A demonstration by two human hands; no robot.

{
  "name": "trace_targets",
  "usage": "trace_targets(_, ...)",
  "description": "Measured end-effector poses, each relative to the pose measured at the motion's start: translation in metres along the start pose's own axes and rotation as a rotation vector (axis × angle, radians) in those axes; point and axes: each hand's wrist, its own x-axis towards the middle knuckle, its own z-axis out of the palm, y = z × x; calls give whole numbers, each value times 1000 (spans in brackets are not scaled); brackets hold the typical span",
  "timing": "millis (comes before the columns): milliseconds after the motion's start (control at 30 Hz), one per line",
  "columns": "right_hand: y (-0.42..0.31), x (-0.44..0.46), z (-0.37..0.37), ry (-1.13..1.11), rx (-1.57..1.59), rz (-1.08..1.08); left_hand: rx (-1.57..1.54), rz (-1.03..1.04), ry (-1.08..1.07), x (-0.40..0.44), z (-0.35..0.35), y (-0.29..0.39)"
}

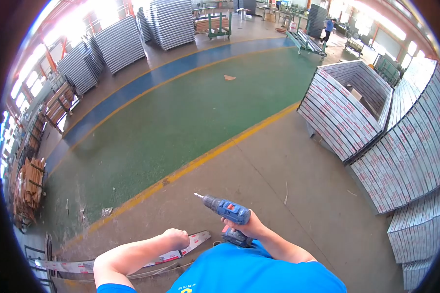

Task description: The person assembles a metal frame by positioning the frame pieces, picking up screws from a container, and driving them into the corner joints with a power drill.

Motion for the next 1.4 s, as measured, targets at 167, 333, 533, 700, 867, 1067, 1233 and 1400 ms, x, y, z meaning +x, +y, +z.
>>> trace_targets(167, 4, 1, -2, -5, -69, 63, -42, -31, -70, 3, 2, 10)
trace_targets(333, 17, 5, -4, -5, -10, 49, 19, 91, -198, 30, -11, 24)
trace_targets(533, 18, 5, -12, -95, -41, 76, -1, 140, -237, 39, 25, 24)
trace_targets(700, 33, 9, -15, -136, 19, -12, -18, 148, -295, 11, 22, 31)
trace_targets(867, 25, 13, -11, -62, 170, 107, -132, 68, -300, 13, 18, 35)
trace_targets(1067, 21, 19, -8, -46, 166, 132, -67, 168, -256, 20, 31, 32)
trace_targets(1233, 16, 25, -12, -120, 207, 74, -99, 157, -223, 25, 30, 45)
trace_targets(1400, 7, 35, -16, -187, 200, 113, -150, 178, -210, 38, 27, 50)
